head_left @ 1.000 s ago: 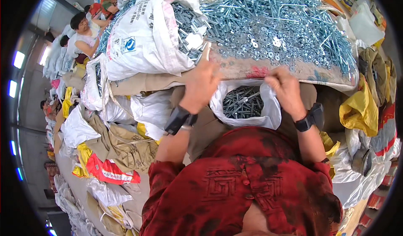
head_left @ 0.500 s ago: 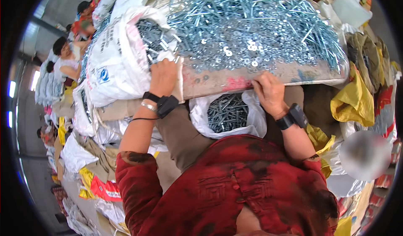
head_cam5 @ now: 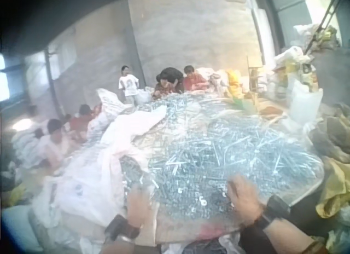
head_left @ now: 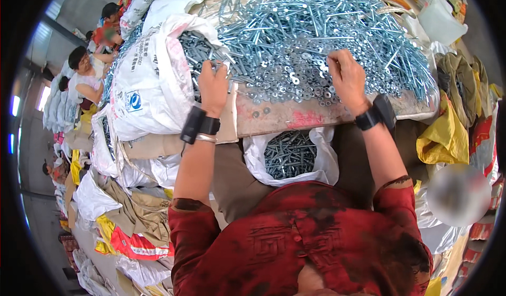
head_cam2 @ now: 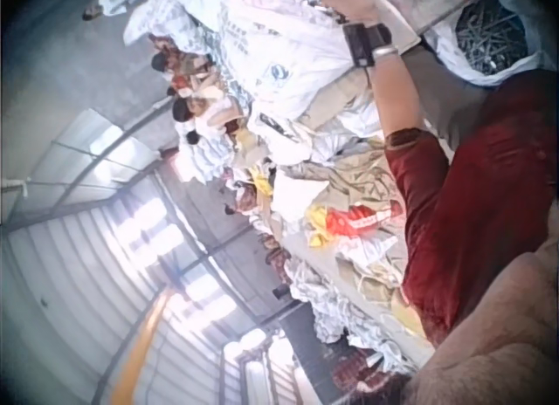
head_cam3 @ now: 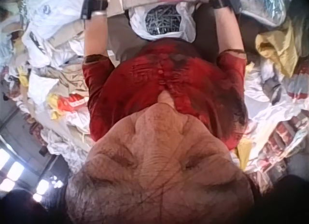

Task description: Assembling bolts by sliding washers onto them and sorting them into bags.

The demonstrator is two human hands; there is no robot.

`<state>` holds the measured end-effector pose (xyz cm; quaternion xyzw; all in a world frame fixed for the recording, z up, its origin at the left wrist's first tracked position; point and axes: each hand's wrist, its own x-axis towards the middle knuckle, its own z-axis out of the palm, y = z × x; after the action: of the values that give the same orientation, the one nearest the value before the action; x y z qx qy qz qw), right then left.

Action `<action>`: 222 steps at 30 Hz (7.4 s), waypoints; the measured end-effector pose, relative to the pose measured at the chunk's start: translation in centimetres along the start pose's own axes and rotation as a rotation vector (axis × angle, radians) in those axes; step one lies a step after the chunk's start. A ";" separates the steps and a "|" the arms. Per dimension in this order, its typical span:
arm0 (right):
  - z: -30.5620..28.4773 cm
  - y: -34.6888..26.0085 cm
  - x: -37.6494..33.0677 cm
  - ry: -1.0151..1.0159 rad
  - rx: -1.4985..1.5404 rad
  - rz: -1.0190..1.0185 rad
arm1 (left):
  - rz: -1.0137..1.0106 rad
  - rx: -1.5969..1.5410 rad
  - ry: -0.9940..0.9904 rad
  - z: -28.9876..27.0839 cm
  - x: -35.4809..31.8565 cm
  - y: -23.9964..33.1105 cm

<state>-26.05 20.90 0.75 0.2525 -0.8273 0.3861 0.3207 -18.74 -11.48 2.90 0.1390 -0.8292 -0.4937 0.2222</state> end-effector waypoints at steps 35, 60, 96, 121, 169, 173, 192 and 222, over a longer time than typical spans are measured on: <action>-9.3 -8.3 -5.0 0.039 0.110 -0.074 | 0.020 1.131 -0.331 0.5 1.5 -0.7; -14.6 -14.9 -6.7 0.199 1.012 0.219 | -0.341 -0.759 -0.732 1.5 -21.2 8.7; -8.4 -13.0 -11.6 -0.601 1.152 0.446 | -0.309 -1.166 -0.156 0.9 -18.4 7.3; -6.2 0.3 -6.8 -0.170 -0.123 0.228 | -0.448 -0.864 -0.698 4.0 -21.0 4.8; -11.5 -2.4 -7.1 -0.422 0.735 0.649 | 0.328 -0.098 -0.671 5.9 -20.3 4.2; -9.9 4.4 -6.1 -0.115 -0.465 0.245 | -0.223 -0.514 -0.767 5.8 -19.7 3.6; -8.3 -8.9 -7.2 -0.182 0.920 0.548 | -0.173 -0.442 -0.877 5.1 -20.8 6.2; -4.3 -13.7 -10.4 -0.600 1.125 0.420 | 0.263 -0.239 -0.403 4.4 -22.7 5.9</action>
<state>-8.56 18.25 1.86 0.3111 -0.5848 0.7258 -0.1854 -1.43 4.84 1.03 -0.0981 -0.8036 -0.5726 0.1295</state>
